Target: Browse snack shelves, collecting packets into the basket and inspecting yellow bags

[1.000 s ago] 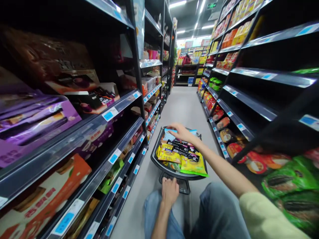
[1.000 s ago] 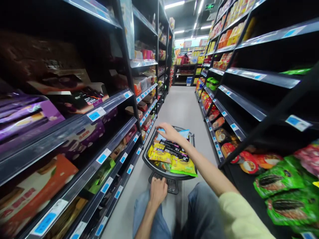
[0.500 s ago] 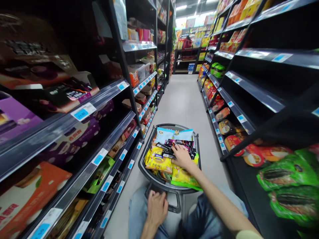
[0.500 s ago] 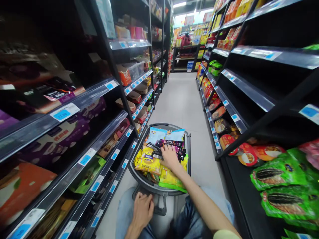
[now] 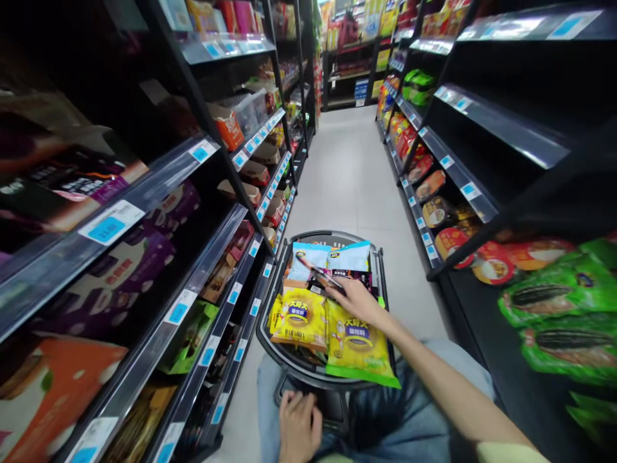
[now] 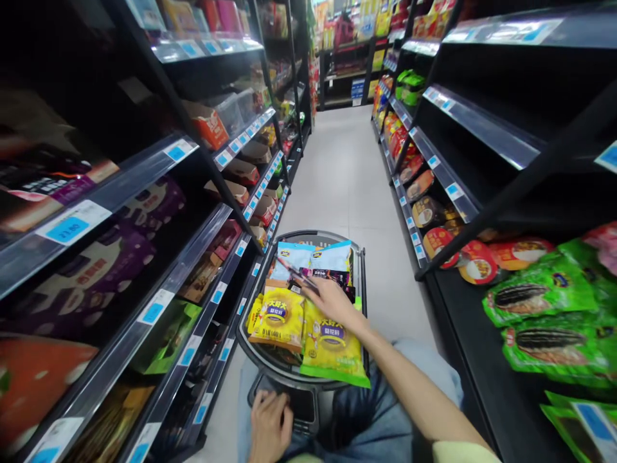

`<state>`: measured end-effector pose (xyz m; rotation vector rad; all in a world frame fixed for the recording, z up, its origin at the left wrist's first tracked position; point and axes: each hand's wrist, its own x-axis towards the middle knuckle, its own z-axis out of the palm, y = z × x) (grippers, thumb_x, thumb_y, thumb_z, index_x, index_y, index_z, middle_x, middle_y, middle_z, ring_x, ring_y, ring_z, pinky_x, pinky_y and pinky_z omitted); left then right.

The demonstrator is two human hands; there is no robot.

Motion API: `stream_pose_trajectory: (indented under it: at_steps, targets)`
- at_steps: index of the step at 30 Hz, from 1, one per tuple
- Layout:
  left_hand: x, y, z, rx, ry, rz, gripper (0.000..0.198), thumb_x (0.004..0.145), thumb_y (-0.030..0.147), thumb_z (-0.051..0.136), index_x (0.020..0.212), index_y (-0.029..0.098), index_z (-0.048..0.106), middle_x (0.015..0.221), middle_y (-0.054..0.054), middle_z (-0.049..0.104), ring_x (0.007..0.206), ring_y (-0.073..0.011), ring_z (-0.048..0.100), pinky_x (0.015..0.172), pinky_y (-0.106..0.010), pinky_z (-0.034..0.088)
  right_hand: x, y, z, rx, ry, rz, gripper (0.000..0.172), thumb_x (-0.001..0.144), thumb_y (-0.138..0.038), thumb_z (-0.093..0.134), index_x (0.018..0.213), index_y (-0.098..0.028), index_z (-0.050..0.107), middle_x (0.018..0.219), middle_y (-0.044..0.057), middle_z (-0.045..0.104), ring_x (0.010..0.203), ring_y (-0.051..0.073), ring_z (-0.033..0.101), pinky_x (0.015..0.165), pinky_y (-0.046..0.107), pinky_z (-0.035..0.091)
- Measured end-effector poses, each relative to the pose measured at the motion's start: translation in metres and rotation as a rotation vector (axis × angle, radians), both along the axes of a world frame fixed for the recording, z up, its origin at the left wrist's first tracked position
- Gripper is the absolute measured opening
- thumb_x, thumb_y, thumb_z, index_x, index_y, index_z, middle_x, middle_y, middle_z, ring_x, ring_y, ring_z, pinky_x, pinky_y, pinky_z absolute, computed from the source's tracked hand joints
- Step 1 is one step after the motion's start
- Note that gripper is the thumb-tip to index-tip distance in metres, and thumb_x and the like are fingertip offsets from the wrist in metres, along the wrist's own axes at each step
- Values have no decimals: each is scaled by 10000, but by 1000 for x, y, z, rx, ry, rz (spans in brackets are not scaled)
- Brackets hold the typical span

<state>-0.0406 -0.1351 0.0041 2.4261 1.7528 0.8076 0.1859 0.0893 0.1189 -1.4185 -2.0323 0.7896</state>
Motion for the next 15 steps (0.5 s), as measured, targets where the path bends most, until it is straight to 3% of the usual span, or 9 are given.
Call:
stream_pose_trajectory:
  at_steps: [3, 6, 11, 15]
  targets:
    - [-1, 1, 11, -48, 16, -73, 254, 888, 71, 403, 839, 224, 600, 675, 11, 668, 648, -180, 661, 857, -386, 476, 12, 2, 9, -216, 636, -170, 310, 903, -518, 648, 950, -212, 624, 874, 43, 741, 617, 191, 673, 596, 309, 534]
    - [-3, 6, 24, -65, 93, -165, 236, 865, 83, 415, 777, 222, 584, 602, 9, 633, 582, -182, 636, 778, -370, 496, 19, 2, 15, -368, 1020, -296, 441, 718, -468, 846, 1006, -223, 619, 921, 27, 753, 586, 166, 671, 545, 291, 563]
    - [-6, 20, 44, -74, 203, -297, 220, 854, 104, 440, 857, 210, 632, 599, 0, 645, 571, -205, 640, 673, -373, 495, 12, -2, 22, -438, 1224, -329, 477, 621, -375, 922, 957, -209, 628, 907, 20, 751, 603, 143, 687, 540, 252, 600]
    - [-3, 60, 72, 10, 64, -374, 245, 928, 131, 441, 1013, 192, 663, 667, -24, 662, 622, -199, 640, 632, -341, 479, 2, -3, 27, -440, 1261, -289, 468, 590, -366, 943, 889, -169, 642, 845, 40, 745, 637, 145, 702, 591, 243, 620]
